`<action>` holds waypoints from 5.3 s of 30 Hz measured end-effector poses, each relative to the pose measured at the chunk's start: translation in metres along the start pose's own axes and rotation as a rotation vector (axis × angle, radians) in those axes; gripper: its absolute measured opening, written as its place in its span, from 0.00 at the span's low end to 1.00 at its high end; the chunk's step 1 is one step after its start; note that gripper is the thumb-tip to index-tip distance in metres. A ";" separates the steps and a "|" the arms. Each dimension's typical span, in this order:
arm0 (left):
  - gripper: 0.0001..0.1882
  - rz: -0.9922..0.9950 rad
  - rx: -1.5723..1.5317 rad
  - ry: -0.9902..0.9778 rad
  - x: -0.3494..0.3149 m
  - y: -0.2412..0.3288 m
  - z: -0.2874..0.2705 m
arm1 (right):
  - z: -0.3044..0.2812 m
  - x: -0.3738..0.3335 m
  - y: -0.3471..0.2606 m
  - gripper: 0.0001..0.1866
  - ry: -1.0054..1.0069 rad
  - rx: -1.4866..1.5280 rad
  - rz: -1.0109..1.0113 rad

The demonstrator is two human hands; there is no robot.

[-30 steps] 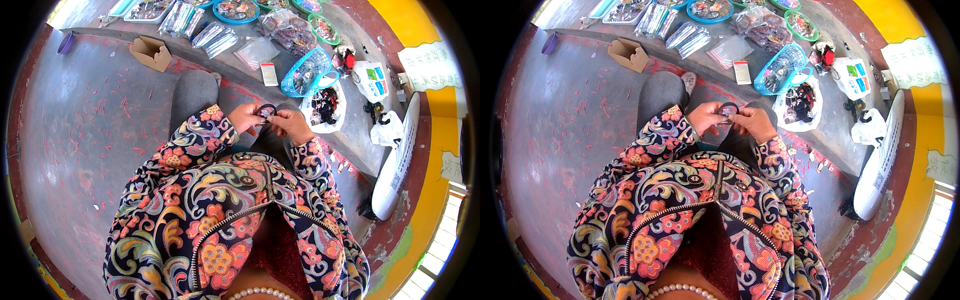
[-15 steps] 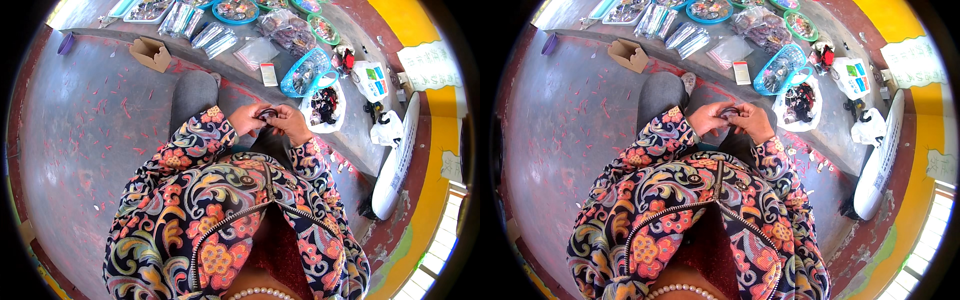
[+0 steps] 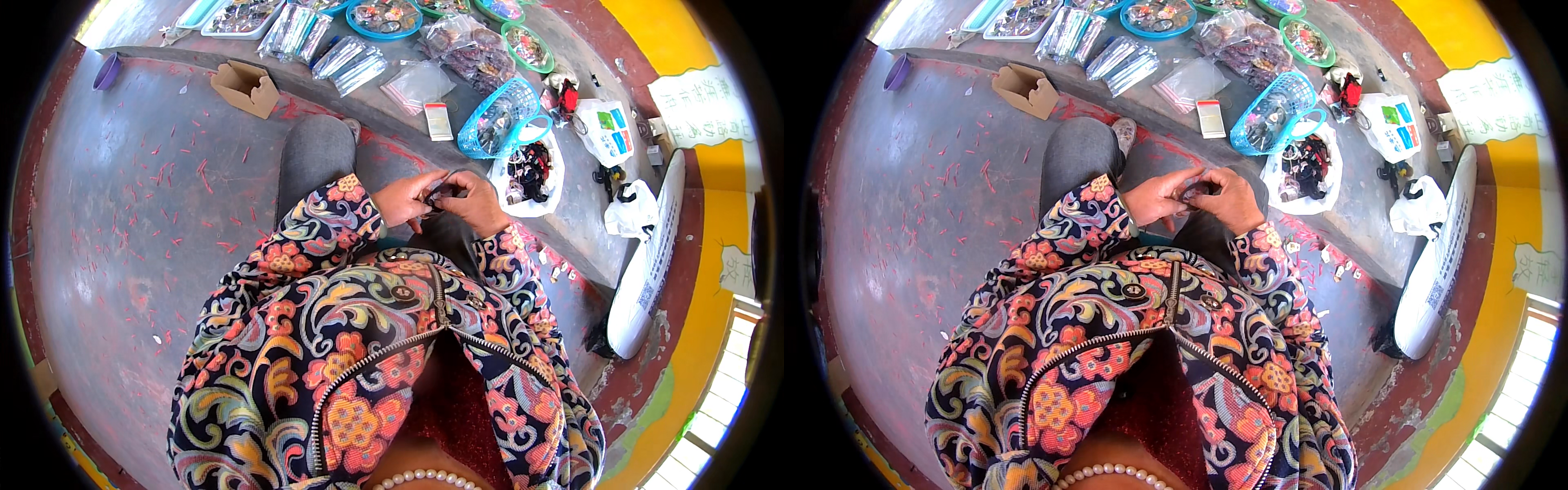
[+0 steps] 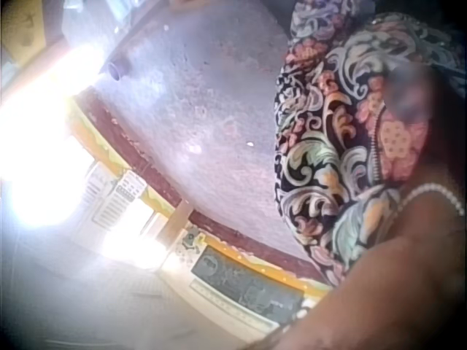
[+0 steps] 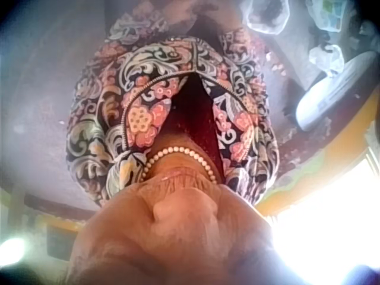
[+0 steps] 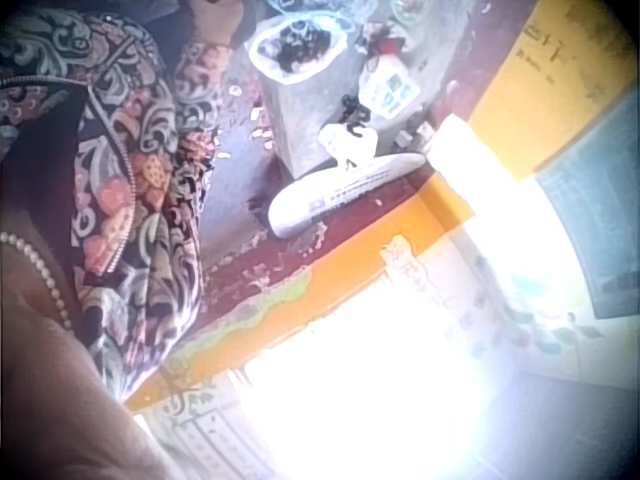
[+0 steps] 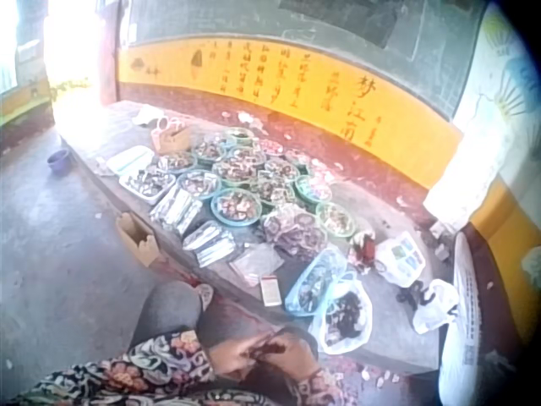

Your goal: The person sits on the floor and repeatedly picks up small hair accessories, places them into clear plastic bags, and seals the bags. The person handles items one by one, organizing them into individual packages.

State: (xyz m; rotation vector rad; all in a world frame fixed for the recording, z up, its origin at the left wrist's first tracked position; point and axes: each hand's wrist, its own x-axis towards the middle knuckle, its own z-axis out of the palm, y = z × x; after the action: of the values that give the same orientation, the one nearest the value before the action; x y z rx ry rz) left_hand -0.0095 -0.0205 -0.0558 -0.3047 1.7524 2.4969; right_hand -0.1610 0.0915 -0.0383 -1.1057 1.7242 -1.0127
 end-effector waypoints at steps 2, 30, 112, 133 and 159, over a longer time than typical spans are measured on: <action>0.37 -0.012 -0.002 0.015 -0.003 0.008 0.004 | -0.002 0.000 -0.001 0.11 -0.033 0.012 0.042; 0.04 0.604 0.691 0.668 -0.011 0.051 0.013 | -0.003 -0.010 -0.028 0.06 0.433 0.751 0.095; 0.08 0.359 0.970 0.349 0.000 0.051 0.035 | -0.011 -0.035 -0.047 0.13 0.167 -0.064 0.181; 0.07 0.424 0.925 0.288 0.000 0.044 0.038 | -0.001 -0.030 -0.037 0.12 0.268 -0.328 -0.007; 0.11 -0.004 -0.681 0.272 -0.001 0.048 0.022 | 0.008 -0.030 -0.038 0.08 0.349 0.596 0.060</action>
State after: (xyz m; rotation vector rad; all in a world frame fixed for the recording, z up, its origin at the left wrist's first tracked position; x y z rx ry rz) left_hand -0.0200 -0.0161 -0.0044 -0.7069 0.8794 3.0855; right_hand -0.1355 0.1077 0.0006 -0.5121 1.5383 -1.6153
